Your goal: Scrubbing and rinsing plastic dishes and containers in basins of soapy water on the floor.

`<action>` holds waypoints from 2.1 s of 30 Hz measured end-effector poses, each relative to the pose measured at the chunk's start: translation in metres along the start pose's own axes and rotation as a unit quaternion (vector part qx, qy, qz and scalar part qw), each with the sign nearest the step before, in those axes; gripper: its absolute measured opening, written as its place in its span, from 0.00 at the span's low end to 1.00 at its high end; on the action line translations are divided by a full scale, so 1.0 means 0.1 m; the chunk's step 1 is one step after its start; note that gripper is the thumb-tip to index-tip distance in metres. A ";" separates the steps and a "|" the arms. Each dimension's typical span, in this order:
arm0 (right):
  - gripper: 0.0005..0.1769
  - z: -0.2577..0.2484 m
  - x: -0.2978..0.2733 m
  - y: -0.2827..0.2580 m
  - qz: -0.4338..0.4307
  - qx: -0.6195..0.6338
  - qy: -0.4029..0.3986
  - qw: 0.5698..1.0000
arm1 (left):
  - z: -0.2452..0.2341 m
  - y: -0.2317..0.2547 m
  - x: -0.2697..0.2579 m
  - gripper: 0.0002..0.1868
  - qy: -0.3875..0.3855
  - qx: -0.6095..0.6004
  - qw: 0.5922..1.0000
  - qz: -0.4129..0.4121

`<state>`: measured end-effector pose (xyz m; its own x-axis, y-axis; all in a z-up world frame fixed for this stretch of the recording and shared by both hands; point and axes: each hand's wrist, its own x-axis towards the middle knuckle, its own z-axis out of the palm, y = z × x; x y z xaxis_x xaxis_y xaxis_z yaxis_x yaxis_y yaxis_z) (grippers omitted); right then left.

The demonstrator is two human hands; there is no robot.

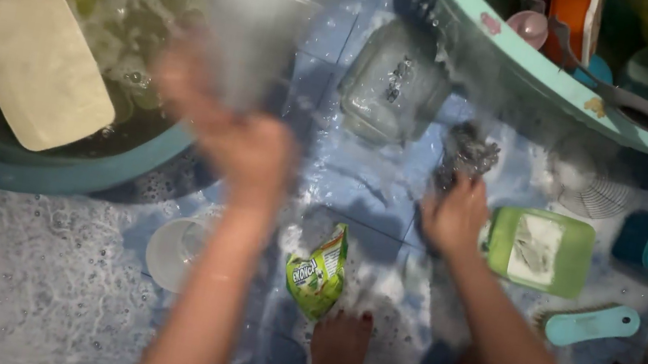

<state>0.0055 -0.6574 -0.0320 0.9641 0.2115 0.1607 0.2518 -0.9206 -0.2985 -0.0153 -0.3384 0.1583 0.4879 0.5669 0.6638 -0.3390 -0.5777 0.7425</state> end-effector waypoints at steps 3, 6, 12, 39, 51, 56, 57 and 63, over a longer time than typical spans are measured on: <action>0.47 -0.28 -0.61 -0.22 0.021 -0.097 0.066 0.993 | -0.76 -0.69 0.44 0.42 0.033 0.224 0.974 0.022; 0.30 -0.08 -1.19 -0.04 0.212 0.093 -0.046 0.972 | -1.16 -1.12 0.76 0.41 0.017 0.200 0.979 0.022; 0.23 -0.21 -1.48 0.19 0.071 -0.085 -0.060 0.992 | -1.42 -1.36 1.05 0.43 -0.051 0.224 0.973 -0.018; 0.28 -1.18 -0.08 0.61 0.096 0.027 0.076 0.992 | 0.06 -1.57 1.30 0.34 0.030 -0.488 0.657 -0.573; 0.11 -1.23 -0.16 0.49 -0.010 0.043 0.037 0.998 | -0.04 -3.08 1.20 0.34 0.098 0.000 0.907 -0.411; 0.10 -1.24 -0.46 0.90 0.060 0.061 0.050 0.995 | -0.27 -2.94 0.96 0.44 -0.020 0.162 0.948 -0.272; 0.09 -1.19 -0.57 1.05 0.075 0.049 0.051 0.995 | -0.36 -3.00 0.86 0.49 -0.079 0.249 0.945 -0.198; 0.07 -1.08 -0.86 1.35 0.065 0.088 0.073 0.991 | -1.29 -1.18 0.82 0.45 -0.228 0.375 0.898 0.032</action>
<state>-0.0527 -0.8357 0.0157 0.9700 0.0338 0.2408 0.1501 -0.8623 -0.4836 -0.0391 -0.1482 0.1369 0.8238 0.3181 0.4692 0.1760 -0.9303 0.3217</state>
